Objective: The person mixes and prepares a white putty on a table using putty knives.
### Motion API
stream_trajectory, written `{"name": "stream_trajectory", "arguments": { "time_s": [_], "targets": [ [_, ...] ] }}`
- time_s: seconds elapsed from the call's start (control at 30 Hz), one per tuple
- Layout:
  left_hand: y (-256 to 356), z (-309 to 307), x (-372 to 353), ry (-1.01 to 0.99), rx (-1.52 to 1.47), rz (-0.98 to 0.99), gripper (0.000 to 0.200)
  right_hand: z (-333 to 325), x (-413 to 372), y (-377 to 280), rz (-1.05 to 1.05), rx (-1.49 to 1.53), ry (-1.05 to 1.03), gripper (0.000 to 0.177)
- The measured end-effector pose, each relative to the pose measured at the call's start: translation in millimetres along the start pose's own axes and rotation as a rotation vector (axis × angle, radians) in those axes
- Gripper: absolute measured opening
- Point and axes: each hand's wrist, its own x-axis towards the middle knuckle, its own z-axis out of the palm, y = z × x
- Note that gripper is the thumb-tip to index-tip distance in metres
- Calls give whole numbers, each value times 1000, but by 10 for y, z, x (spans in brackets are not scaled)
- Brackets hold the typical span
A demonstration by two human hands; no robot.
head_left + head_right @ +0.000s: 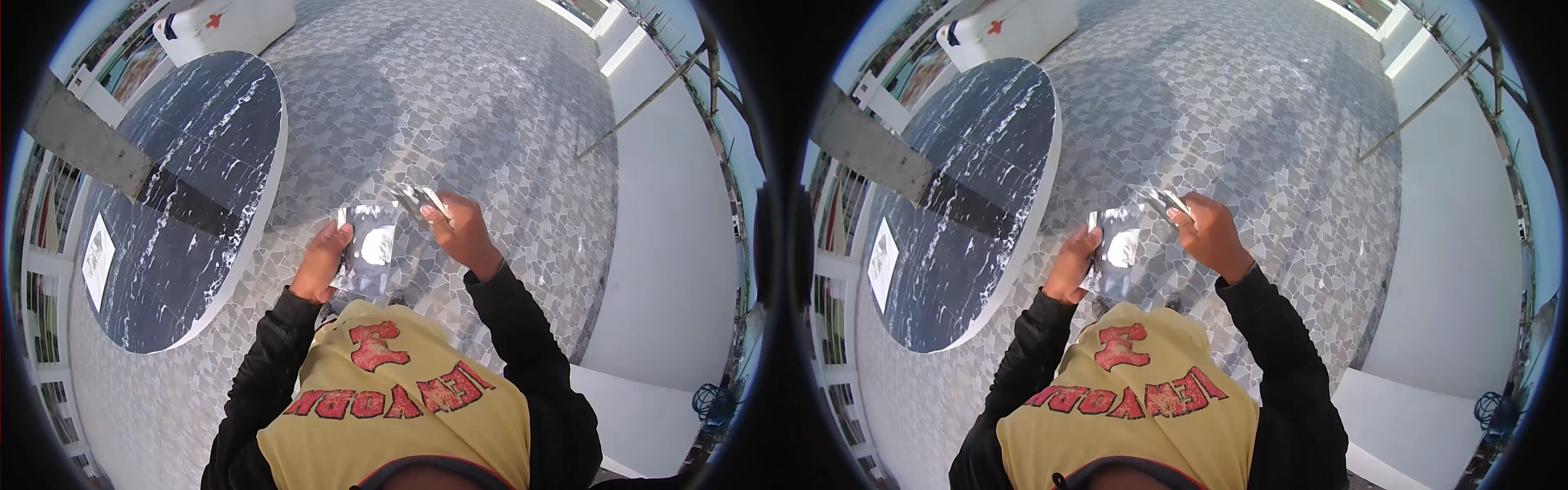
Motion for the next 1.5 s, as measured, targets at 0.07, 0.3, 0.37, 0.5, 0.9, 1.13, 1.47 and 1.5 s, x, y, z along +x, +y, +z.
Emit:
{"name": "stream_trajectory", "arguments": {
  "time_s": [0.07, 0.3, 0.37, 0.5, 0.9, 1.13, 1.47, 1.5],
  "targets": [
    [-125, 13, -14, -1, -39, -8, 33, -84, 53, 166, 135, 8, 67, 19],
    [18, -49, 59, 124, -199, 432, 24, -79, -240, -335, 726, 1226, 223, 12],
    [-37, -2, 82, 149, -182, 620, 27, 128, -365, -493, 406, 910, 211, 13],
    [-358, 5, -31, 66, 283, 727, 28, 352, -305, -504, 658, 1283, 182, 16],
    [-352, -584, 211, -207, 933, 874, 23, 176, -213, -287, 64, 721, 128, 61],
    [43, 38, 36, 14, -328, 143, 32, 1, 76, -532, 3, 455, 105, 36],
    [292, 161, -127, -78, -397, 218, 34, 259, 149, -236, -307, -70, -128, 53],
    [307, 151, -144, -82, -401, 225, 34, 248, 159, -190, -314, -75, -129, 53]
  ]
}}
